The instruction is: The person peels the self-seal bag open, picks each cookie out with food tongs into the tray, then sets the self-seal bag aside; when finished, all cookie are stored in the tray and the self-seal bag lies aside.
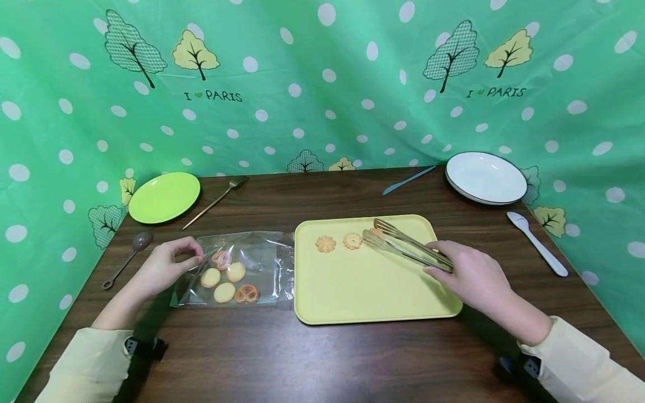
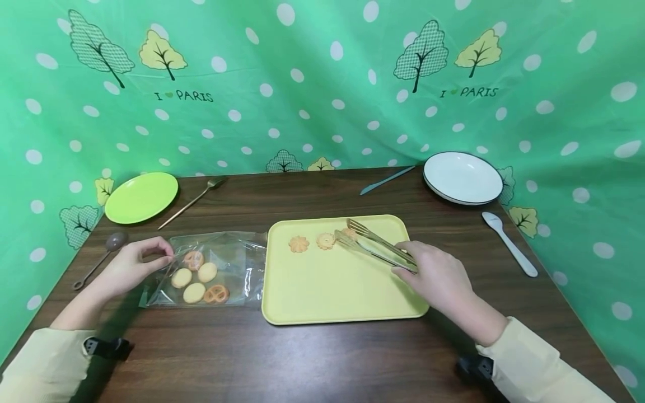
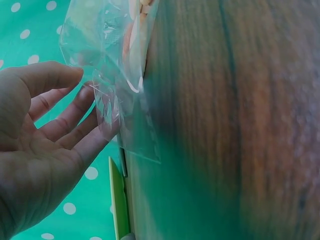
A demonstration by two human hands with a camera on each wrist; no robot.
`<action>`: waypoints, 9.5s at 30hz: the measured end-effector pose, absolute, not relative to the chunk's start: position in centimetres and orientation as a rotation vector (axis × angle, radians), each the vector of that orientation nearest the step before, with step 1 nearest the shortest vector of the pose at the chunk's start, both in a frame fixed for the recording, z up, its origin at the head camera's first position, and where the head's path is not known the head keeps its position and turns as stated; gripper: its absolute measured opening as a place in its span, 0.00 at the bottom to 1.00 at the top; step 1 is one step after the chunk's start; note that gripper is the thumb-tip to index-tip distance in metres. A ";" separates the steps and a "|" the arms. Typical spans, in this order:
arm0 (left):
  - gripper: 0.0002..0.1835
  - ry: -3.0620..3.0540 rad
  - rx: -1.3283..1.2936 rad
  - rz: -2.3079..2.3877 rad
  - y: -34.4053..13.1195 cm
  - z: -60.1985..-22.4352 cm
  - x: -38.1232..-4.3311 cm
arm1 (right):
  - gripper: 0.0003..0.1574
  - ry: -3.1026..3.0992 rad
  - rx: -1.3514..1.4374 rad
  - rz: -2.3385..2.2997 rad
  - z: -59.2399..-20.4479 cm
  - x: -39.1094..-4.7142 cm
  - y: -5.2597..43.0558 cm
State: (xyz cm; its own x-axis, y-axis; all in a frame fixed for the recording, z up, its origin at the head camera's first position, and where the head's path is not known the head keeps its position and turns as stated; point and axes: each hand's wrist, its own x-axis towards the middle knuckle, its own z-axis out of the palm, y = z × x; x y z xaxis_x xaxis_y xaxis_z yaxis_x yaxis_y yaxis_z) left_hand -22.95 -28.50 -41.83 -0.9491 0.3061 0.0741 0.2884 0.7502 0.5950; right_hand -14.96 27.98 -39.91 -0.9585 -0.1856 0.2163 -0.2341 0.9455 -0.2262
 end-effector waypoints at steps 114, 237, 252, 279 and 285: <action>0.02 2.864 0.491 1.099 -28.7 -42.0 -22.6 | 0.32 -2.921 0.187 0.404 -39.7 -13.4 32.3; 0.02 2.844 0.467 1.123 -28.5 -42.2 -23.0 | 0.28 -2.886 0.812 0.494 -39.9 -16.8 21.6; 0.02 2.832 0.477 1.151 -28.5 -42.1 -22.7 | 0.21 -2.919 1.030 0.499 -40.4 -19.7 12.4; 0.03 2.869 0.498 1.113 -28.2 -42.2 -22.9 | 0.29 -2.891 1.126 0.407 -40.8 -21.0 6.5; 0.03 2.858 0.494 1.125 -28.2 -42.3 -22.9 | 0.31 -2.899 1.169 0.313 -41.0 -20.7 5.5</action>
State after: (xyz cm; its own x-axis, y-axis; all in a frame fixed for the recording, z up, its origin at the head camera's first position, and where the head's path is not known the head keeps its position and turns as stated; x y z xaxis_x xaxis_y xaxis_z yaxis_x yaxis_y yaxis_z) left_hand -22.87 -28.21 -42.26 -0.9491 0.3028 0.0864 0.2805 0.6882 0.6692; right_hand -20.74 5.49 -40.99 -0.7229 -0.6869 0.0745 -0.6870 0.7030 -0.1838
